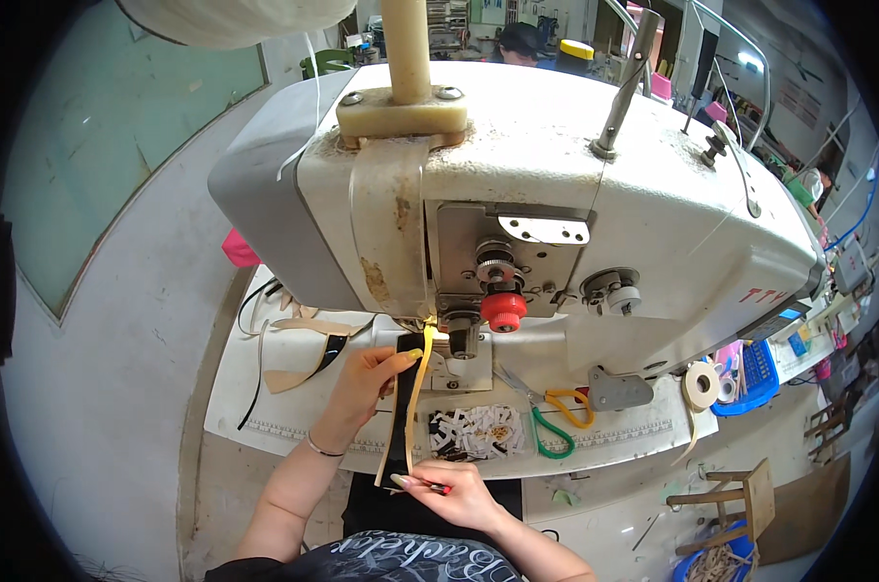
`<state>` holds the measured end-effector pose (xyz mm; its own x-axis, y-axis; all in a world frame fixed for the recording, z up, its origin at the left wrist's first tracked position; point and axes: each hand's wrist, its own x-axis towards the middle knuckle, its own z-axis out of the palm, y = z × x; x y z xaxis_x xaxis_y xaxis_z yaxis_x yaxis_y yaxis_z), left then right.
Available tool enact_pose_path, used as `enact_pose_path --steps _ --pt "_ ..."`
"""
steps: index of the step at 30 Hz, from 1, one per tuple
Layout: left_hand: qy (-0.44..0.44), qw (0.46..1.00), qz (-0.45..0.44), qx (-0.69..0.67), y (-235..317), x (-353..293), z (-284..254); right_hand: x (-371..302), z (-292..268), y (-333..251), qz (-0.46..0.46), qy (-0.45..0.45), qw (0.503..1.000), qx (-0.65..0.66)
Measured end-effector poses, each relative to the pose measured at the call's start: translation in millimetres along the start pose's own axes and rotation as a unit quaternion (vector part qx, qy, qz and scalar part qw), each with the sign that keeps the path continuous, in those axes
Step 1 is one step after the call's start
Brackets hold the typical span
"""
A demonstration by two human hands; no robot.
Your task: The person picks up leather pieces and straps from a table, moves to a sewing machine, and feeds the straps through the machine to stitch and trim their edges.
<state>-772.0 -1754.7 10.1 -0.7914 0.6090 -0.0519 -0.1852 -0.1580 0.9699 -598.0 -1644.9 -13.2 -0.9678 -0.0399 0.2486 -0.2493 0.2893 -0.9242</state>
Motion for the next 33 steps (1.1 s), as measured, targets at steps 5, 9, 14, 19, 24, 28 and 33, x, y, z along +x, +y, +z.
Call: enact_pose_path --steps 5,9,14,19,24,28,33 --pt "0.002 1.000 0.000 0.022 4.3 1.9 -3.0 2.7 2.4 -5.2 -0.004 -0.001 1.000 0.013" --pt "-0.002 0.999 -0.001 0.048 10.2 3.8 -2.8 4.2 4.0 -4.7 -0.014 0.003 1.000 0.017" --pt "-0.042 0.997 -0.042 0.054 8.7 0.9 -6.3 1.2 5.3 -6.0 -0.001 -0.036 0.999 0.027" --pt "-0.019 0.999 -0.022 0.029 6.1 3.8 -9.4 5.1 5.1 -5.8 -0.022 -0.016 0.999 0.031" --pt "-0.030 0.998 -0.019 0.046 8.9 6.9 -9.2 4.8 5.3 -4.3 -0.001 -0.011 0.999 0.043" --pt "-0.028 0.998 -0.019 0.044 8.1 9.2 -9.3 4.8 5.1 -4.8 0.011 -0.013 0.999 0.043" --pt "-0.027 0.998 -0.018 0.047 -0.4 15.1 -16.8 6.4 9.3 -6.2 0.013 0.000 0.999 0.037"
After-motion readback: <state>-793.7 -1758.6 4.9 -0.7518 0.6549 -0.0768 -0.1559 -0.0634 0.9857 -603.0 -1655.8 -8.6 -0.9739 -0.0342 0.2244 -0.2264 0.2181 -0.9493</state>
